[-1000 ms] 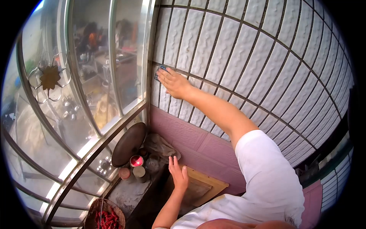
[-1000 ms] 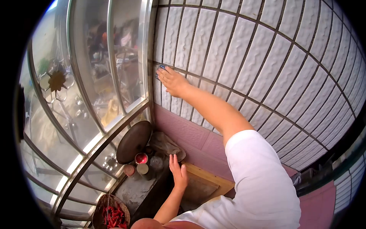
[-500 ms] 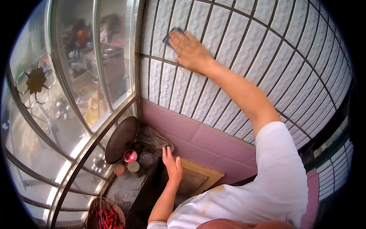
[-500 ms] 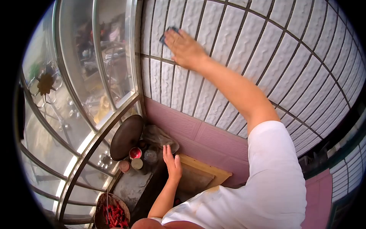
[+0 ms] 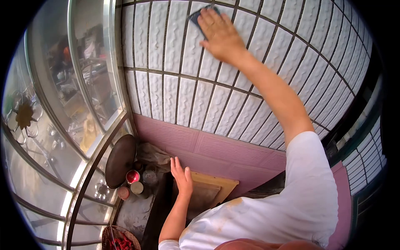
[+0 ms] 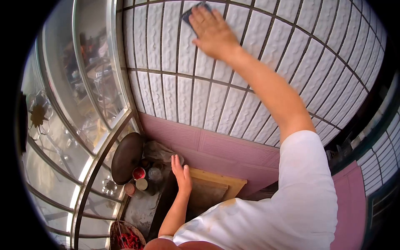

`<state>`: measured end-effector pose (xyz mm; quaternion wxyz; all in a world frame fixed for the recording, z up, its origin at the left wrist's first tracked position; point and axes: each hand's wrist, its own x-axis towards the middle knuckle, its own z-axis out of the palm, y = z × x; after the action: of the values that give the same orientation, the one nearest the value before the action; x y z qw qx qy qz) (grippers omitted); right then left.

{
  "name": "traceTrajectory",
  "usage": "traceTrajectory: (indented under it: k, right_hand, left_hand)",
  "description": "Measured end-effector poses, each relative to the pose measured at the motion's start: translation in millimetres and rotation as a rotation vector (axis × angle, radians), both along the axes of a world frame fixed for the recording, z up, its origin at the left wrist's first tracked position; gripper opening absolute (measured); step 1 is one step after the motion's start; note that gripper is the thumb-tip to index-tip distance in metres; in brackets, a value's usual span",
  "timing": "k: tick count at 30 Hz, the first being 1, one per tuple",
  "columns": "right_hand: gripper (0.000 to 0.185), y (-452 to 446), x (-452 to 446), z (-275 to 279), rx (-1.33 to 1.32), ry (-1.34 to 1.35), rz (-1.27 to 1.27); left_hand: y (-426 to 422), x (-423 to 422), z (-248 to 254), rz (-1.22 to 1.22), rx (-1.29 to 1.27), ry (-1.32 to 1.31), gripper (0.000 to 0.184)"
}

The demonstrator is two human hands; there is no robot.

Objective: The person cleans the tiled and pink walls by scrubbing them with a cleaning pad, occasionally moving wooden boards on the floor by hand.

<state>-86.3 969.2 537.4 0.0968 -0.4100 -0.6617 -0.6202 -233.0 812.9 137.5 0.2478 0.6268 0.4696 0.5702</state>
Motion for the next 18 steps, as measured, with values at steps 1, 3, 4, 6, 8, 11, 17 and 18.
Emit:
traceTrajectory:
  k: [1, 3, 4, 6, 8, 11, 17, 18]
  right_hand:
    - [0.06, -6, 6, -36, -0.194, -0.015, 0.049]
    - [0.061, -23, 24, -116, -0.442, -0.148, 0.127]
    - [0.062, -34, 37, -148, -0.513, -0.222, 0.095]
    - [0.059, -46, 63, -149, -0.584, -0.232, 0.145]
    - [0.058, -49, 73, -120, -0.506, -0.243, 0.163]
    - [0.062, -41, 64, -16, -0.092, 0.041, 0.114]
    - [0.064, -36, 55, -36, -0.13, 0.082, 0.184]
    - [0.067, -41, 53, -69, -0.263, 0.032, 0.127]
  left_hand:
    - [2, 5, 3, -0.011, 0.006, -0.002, 0.057]
    - [0, 12, 6, -0.086, 0.037, -0.001, 0.057]
    - [-3, 13, 6, -0.095, 0.04, 0.002, 0.057]
    - [-7, 14, 8, -0.106, 0.008, 0.005, 0.056]
    - [-8, 15, 0, -0.116, -0.009, 0.023, 0.056]
    - [-9, 18, 5, -0.131, -0.018, 0.038, 0.056]
    - [-7, 35, 10, -0.131, -0.054, 0.03, 0.056]
    - [-9, 34, 10, -0.171, -0.035, 0.019, 0.056]
